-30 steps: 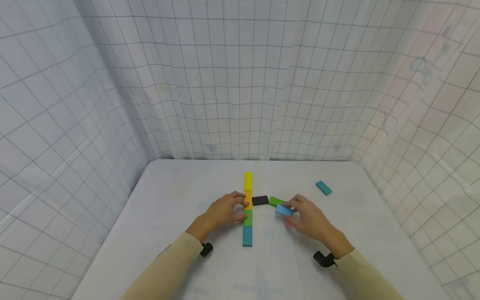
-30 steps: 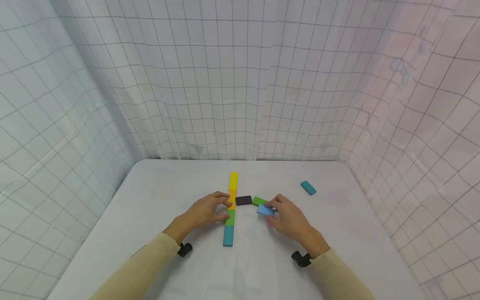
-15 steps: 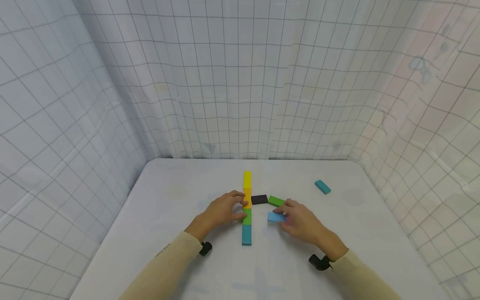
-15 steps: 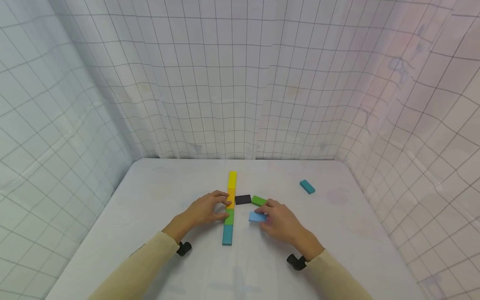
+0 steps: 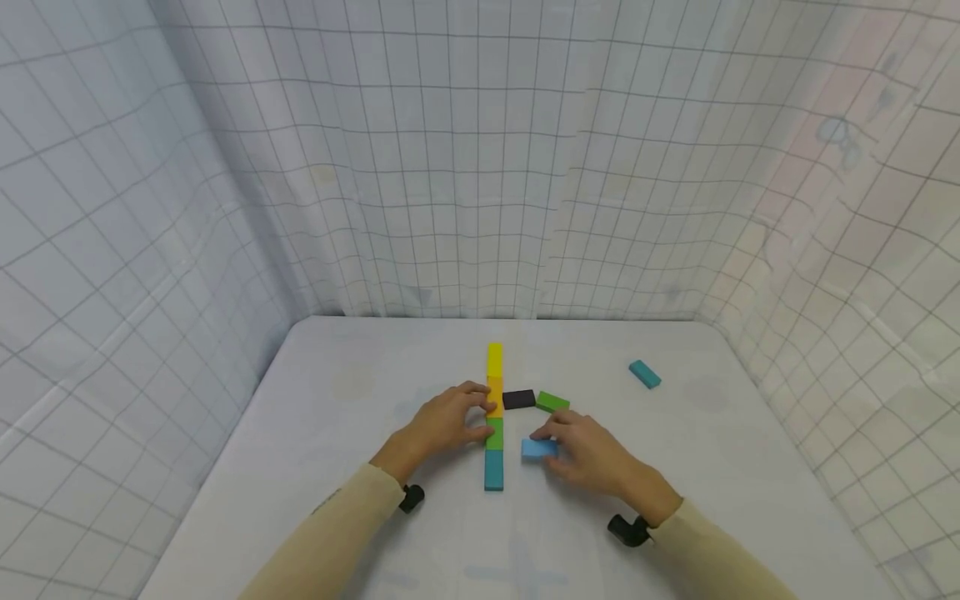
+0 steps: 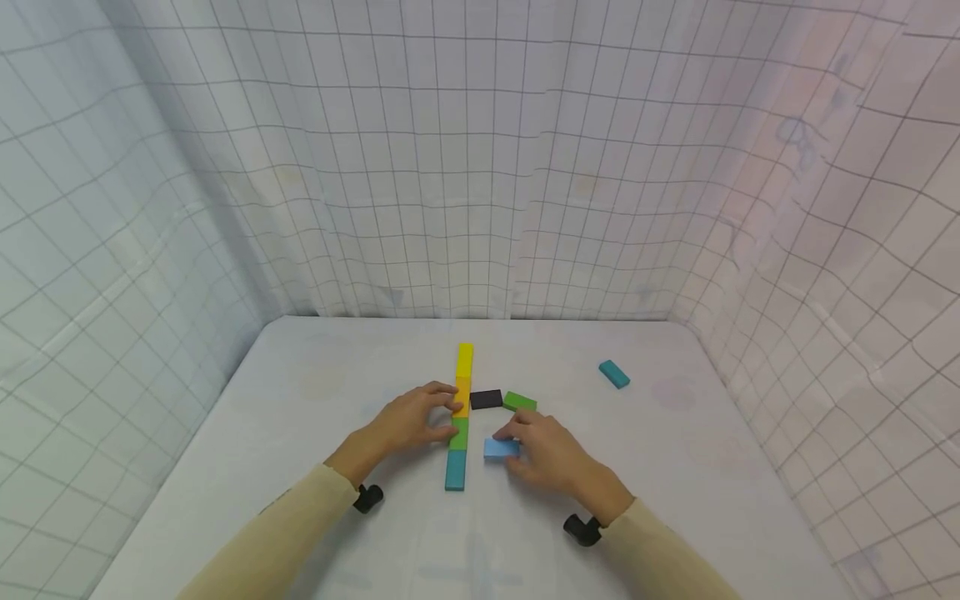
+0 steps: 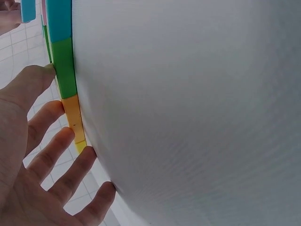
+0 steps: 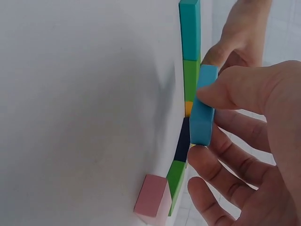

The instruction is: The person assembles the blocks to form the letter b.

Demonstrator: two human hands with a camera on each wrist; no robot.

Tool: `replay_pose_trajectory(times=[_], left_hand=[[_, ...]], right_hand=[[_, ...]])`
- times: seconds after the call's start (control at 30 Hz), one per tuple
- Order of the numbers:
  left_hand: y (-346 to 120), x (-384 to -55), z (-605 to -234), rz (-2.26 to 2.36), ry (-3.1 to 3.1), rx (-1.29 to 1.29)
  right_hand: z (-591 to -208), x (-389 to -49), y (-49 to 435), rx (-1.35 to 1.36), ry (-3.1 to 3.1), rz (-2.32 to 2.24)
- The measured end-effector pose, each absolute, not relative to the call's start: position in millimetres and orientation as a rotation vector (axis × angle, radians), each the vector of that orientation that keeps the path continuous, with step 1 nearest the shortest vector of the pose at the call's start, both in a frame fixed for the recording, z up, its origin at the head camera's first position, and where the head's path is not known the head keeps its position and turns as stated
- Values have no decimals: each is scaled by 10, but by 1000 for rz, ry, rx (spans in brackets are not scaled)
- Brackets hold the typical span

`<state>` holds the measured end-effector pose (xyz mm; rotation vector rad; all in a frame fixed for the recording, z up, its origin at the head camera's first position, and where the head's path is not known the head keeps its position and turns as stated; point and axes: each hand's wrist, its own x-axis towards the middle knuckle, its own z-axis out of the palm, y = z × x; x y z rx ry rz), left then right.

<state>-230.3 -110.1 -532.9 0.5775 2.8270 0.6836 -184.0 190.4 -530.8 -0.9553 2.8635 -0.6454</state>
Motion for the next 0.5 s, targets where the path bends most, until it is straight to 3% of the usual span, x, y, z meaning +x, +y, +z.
replay_pose_trajectory(times=[0.5], left_hand=[[-1104,-2295,-5331,690,2840,596]], right_hand=[[-5380,-1828,1747,-1097,2763,-611]])
